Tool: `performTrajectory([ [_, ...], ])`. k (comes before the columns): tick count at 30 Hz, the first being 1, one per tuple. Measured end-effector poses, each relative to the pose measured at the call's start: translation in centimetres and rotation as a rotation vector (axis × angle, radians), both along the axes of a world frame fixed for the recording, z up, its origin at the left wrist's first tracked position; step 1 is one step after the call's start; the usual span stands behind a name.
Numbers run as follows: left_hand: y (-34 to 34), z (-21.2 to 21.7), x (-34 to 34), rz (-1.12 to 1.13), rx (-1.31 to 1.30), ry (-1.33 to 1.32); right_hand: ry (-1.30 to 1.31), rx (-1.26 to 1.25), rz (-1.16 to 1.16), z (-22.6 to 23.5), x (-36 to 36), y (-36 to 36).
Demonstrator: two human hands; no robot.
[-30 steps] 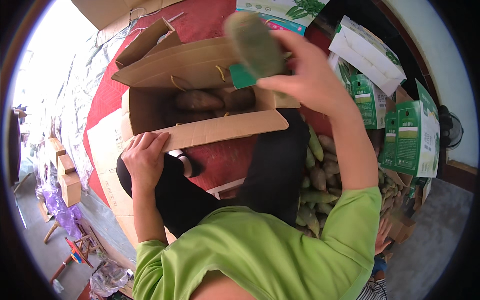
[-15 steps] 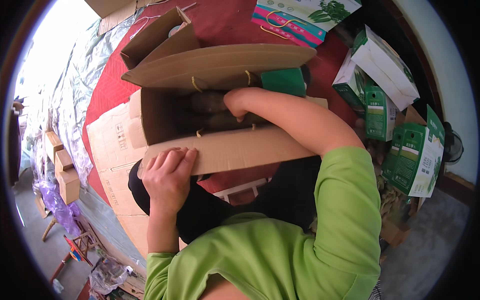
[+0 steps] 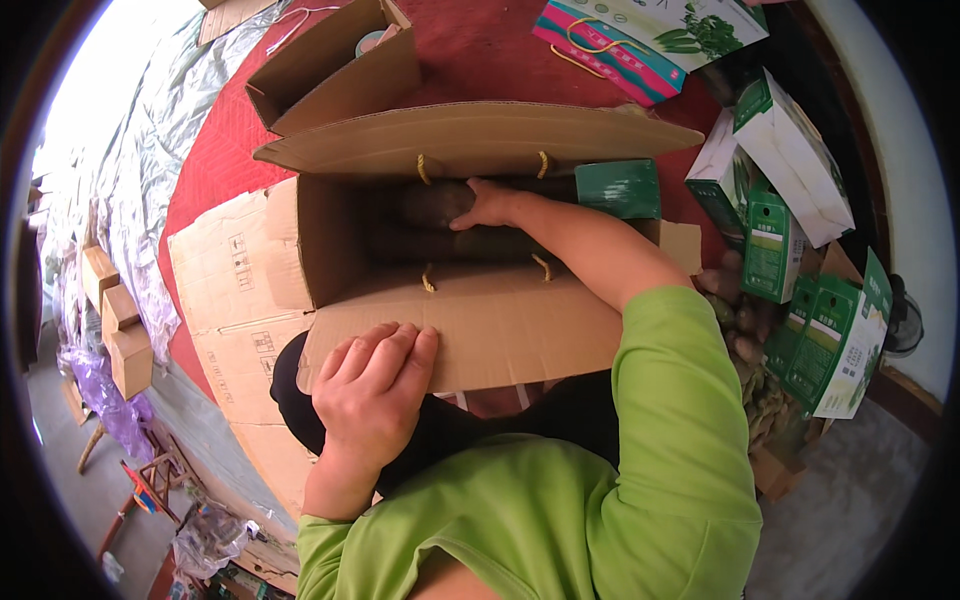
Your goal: Sort and pack radishes or similar root vegetables into cardboard boxes and weigh them.
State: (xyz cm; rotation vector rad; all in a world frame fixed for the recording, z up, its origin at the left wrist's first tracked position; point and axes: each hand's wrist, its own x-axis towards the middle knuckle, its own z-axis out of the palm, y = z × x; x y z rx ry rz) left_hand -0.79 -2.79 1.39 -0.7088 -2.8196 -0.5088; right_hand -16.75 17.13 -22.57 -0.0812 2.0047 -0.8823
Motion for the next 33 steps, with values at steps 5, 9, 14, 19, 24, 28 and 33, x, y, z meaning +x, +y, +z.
performTrajectory([
  [5, 0.0, -0.1, -0.1, -0.003, 0.008, -0.007, 0.041, -0.084, -0.046, -0.6, 0.4, 0.1],
  [9, -0.1, -0.3, 0.0, -0.008, -0.003, -0.002, 0.113, -0.265, -0.089, 1.2, 1.2, -1.5],
  [14, 0.2, -0.4, -0.2, -0.016, 0.012, 0.039, 0.162, -0.261, -0.085, 0.8, 0.4, -1.3],
  [19, 0.2, -0.3, 0.0, 0.006, -0.004, 0.018, 0.141, 0.228, 0.39, 3.9, 1.1, -0.5],
  [24, 0.3, -0.3, 0.0, 0.018, 0.003, 0.021, 0.132, 0.378, 0.592, 4.0, 2.3, 0.5],
  [28, 0.1, -0.4, -0.1, -0.007, -0.004, 0.017, 0.168, 0.399, 0.627, 5.7, 2.3, 0.0],
  [33, 0.1, -0.3, 0.2, -0.014, 0.001, 0.002, 0.577, 0.487, 0.658, 9.6, 2.7, -0.6],
])
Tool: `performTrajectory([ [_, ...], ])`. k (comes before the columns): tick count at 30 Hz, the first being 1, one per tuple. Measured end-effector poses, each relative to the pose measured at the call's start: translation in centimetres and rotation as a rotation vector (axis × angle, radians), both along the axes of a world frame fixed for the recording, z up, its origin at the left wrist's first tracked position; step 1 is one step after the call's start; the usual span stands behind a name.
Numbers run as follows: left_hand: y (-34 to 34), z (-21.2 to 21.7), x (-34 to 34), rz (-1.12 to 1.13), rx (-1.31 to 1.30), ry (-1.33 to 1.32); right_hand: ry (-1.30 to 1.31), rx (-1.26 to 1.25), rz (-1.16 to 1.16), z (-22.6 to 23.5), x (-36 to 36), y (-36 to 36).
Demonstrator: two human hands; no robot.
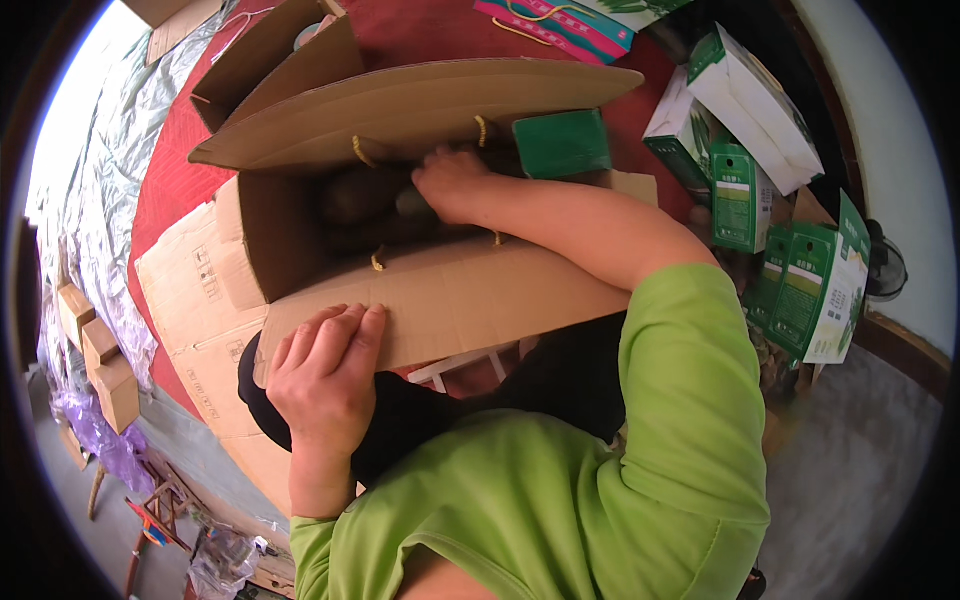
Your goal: Sort and pack radishes or similar root vegetables into cardboard boxes and weigh them.
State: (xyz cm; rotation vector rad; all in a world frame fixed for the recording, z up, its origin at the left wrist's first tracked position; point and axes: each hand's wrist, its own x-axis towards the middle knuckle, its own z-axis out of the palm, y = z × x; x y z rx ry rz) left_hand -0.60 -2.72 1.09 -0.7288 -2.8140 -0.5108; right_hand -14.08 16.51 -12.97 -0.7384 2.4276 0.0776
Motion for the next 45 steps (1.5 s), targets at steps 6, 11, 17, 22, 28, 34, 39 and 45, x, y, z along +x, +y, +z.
performTrajectory([
  [6, 0.4, 0.2, -0.1, 0.01, -0.045, 0.014, 0.064, -0.223, -0.064, 1.2, 0.2, 2.0],
  [11, 0.9, 0.2, -0.1, 0.021, -0.089, 0.07, -0.181, -0.556, -0.163, 9.2, 0.3, 4.7],
  [17, 1.1, -0.1, 0.6, 0.045, -0.088, 0.096, 0.093, -1.001, -0.492, 16.4, 4.0, 12.4],
  [22, 1.6, -0.4, 0.9, 0.077, -0.089, 0.091, 0.356, -0.987, -0.874, 12.1, 11.3, 22.9],
  [28, 1.6, -0.9, 1.2, 0.085, -0.097, 0.103, 0.381, -0.64, -1.191, -4.0, 26.0, 31.5],
  [34, 2.0, -1.0, 1.2, 0.136, -0.139, 0.09, 0.035, -0.249, -1.324, -14.9, 39.5, 31.4],
  [39, 1.9, -0.7, 1.3, 0.118, -0.113, 0.117, -0.099, -0.387, -1.463, -17.3, 42.9, 26.0],
  [45, 2.7, -0.4, 1.2, 0.089, -0.023, 0.113, -0.251, 0.038, -1.212, -14.6, 41.0, 23.1],
])
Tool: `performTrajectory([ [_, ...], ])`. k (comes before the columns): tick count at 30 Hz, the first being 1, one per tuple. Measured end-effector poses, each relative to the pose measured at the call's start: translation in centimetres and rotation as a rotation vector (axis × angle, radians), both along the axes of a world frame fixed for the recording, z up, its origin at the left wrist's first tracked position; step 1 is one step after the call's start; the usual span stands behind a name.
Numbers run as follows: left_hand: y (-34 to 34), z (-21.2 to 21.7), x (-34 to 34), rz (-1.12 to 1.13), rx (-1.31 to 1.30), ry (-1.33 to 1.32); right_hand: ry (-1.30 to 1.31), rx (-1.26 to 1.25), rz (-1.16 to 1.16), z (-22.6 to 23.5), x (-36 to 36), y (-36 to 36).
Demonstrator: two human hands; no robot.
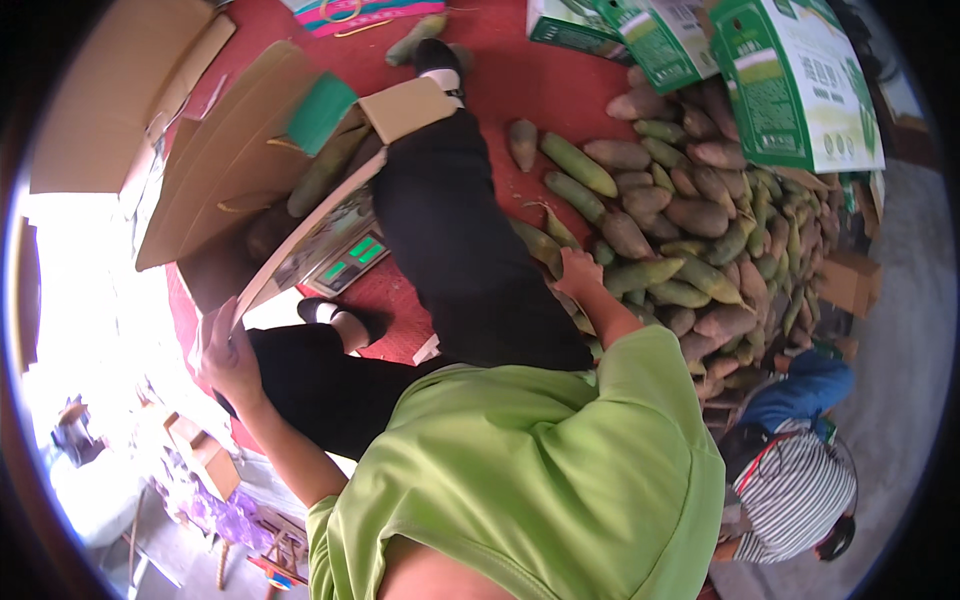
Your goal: Sort and pack radishes or similar root vegetables into cardboard boxes and weigh them.
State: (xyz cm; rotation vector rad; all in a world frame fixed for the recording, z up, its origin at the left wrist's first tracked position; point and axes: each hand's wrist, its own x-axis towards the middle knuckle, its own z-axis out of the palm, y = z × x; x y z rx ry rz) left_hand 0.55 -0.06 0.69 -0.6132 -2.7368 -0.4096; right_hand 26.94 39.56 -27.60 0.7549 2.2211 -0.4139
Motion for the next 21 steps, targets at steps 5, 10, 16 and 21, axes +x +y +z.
performTrajectory([
  [5, -0.4, 0.1, 0.1, -0.002, -0.042, 0.029, 0.065, 0.024, -0.09, 0.2, -0.2, 0.4],
  [10, -0.7, 0.3, -0.1, -0.03, -0.053, 0.048, 0.433, 0.04, -0.123, 2.5, -2.4, 2.7],
  [16, -1.3, 0.6, 0.0, -0.027, -0.048, 0.06, 0.93, 0.071, 0.038, 15.3, -14.0, 3.1],
  [21, -1.2, 0.5, -0.2, -0.052, -0.037, 0.063, 1.329, 0.079, 0.196, 27.8, -22.0, 0.6],
])
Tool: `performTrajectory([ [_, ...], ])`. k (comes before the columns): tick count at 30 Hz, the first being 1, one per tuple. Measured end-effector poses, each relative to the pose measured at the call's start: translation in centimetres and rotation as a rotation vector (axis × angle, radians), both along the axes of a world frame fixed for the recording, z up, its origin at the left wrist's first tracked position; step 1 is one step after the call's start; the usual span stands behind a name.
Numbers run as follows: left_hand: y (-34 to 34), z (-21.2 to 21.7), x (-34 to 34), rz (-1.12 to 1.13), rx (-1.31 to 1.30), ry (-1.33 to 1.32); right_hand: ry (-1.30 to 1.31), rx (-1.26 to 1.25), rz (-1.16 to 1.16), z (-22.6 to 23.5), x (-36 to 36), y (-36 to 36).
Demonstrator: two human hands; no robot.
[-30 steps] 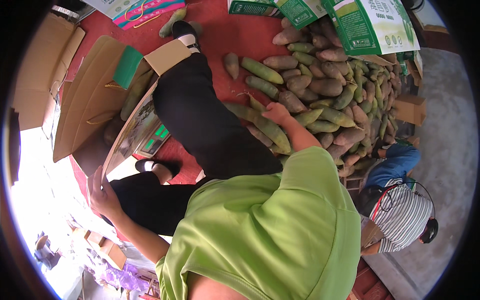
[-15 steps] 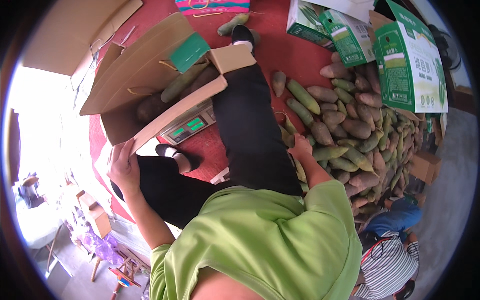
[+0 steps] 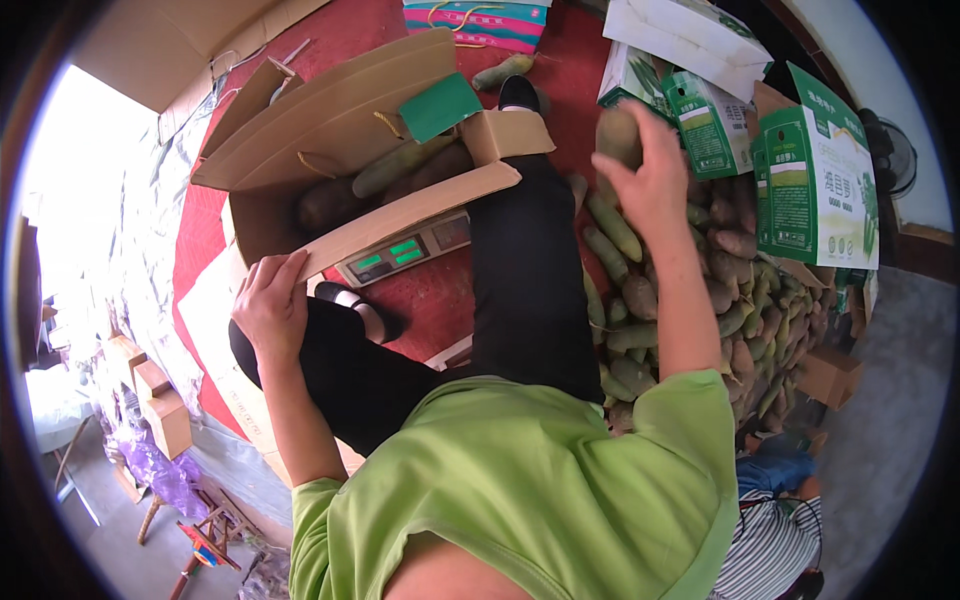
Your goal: Sort and pack radishes or similar root vegetables into cardboard boxes and weigh them.
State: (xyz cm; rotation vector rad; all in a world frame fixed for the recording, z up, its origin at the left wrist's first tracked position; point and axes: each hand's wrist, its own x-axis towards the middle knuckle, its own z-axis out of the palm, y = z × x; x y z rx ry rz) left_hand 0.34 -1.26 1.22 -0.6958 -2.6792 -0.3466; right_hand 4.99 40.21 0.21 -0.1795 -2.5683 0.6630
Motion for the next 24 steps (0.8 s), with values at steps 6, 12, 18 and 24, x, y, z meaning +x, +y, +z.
performTrajectory([
  [6, -0.3, -0.1, 0.3, 0.011, -0.006, 0.008, 0.151, -0.191, 0.257, 13.7, -4.4, -8.3],
  [12, -0.2, -0.3, 0.3, 0.008, -0.015, 0.011, 0.315, -0.057, 0.556, 9.7, -9.9, -13.7],
  [18, -0.3, -0.3, 0.4, 0.022, -0.025, 0.009, -0.127, 0.281, 0.592, 3.4, -12.0, -18.7],
  [24, 0.1, -0.6, 0.5, 0.063, -0.025, 0.0, -0.324, -0.021, 0.606, 3.5, -11.0, -15.1],
])
